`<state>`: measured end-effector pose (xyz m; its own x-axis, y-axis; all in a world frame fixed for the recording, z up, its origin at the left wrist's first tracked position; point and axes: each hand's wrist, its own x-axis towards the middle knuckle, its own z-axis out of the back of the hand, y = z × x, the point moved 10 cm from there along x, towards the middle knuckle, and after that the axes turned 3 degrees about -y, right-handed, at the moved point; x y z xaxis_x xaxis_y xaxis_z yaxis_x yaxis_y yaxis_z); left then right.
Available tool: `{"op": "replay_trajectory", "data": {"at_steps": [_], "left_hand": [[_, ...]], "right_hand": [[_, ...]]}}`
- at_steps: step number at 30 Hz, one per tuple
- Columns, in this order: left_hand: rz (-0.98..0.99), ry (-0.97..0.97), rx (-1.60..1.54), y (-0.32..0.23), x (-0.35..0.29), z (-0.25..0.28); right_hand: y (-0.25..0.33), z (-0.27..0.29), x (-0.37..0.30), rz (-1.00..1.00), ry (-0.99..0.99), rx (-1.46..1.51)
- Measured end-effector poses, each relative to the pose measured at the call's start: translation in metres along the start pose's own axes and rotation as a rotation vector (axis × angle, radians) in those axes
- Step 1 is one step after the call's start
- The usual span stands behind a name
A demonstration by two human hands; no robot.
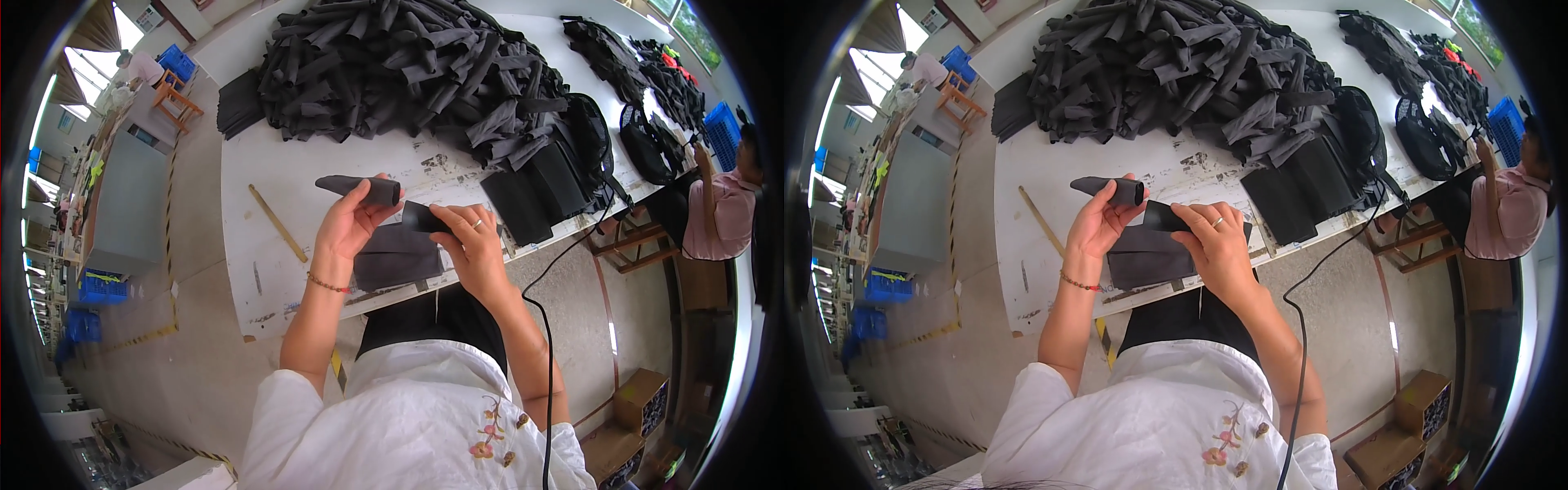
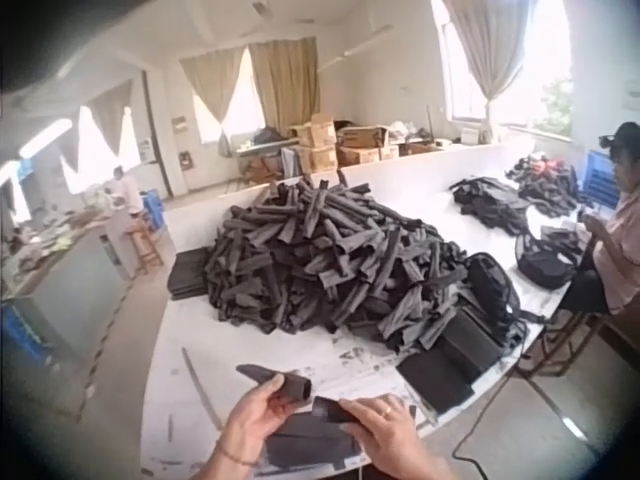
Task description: Manually peeling and separating layers from small grey foam strips at a production workstation.
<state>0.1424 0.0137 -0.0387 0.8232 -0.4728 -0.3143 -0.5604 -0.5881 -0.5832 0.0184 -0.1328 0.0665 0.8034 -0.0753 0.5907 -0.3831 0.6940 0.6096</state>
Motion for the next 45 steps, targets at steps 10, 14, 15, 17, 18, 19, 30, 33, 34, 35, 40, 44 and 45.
{"op": "replay_trajectory", "data": {"at_steps": [10, 14, 15, 17, 18, 19, 30, 33, 34, 35, 40, 44, 45], "left_hand": [[0.1, 0.091, 0.095, 0.024, -0.004, -0.017], [0.107, 0.117, 0.113, 0.025, -0.006, -0.019], [0.106, 0.12, 0.121, 0.025, -0.007, -0.021], [0.093, 0.103, 0.14, 0.025, -0.01, -0.024], [0.08, 0.085, 0.159, 0.025, -0.011, -0.025], [0.077, 0.086, 0.158, 0.026, -0.013, -0.028], [0.064, 0.149, 0.269, 0.016, -0.019, -0.043], [0.097, 0.173, 0.277, 0.02, -0.019, -0.045], [0.096, 0.176, 0.275, 0.022, -0.02, -0.047], [0.056, 0.167, 0.281, 0.022, -0.022, -0.051], [-0.138, 0.108, 0.412, 0.025, -0.035, -0.058], [-0.296, 0.109, 0.168, 0.024, -0.047, -0.088], [-0.305, 0.106, 0.168, 0.024, -0.044, -0.082]], "right_hand": [[0.016, 0.028, 0.009, 0.107, -0.134, -0.191], [0.021, 0.03, 0.009, 0.163, -0.138, -0.256], [0.022, 0.03, 0.009, 0.164, -0.138, -0.256], [0.028, 0.029, 0.008, 0.2, -0.144, -0.328], [0.028, 0.028, 0.008, 0.203, -0.145, -0.328], [0.029, 0.026, 0.008, 0.205, -0.145, -0.373], [0.025, 0.034, 0.009, 0.247, -0.135, -0.385], [0.027, 0.031, 0.005, 0.276, -0.131, -0.433], [0.027, 0.03, 0.004, 0.272, -0.142, -0.454], [0.028, 0.029, 0.003, 0.27, -0.153, -0.474], [0.033, 0.011, -0.002, 0.205, -0.181, -0.45], [0.028, -0.007, -0.012, 0.095, -0.171, -0.097], [0.031, -0.008, -0.014, 0.102, -0.17, -0.092]]}}
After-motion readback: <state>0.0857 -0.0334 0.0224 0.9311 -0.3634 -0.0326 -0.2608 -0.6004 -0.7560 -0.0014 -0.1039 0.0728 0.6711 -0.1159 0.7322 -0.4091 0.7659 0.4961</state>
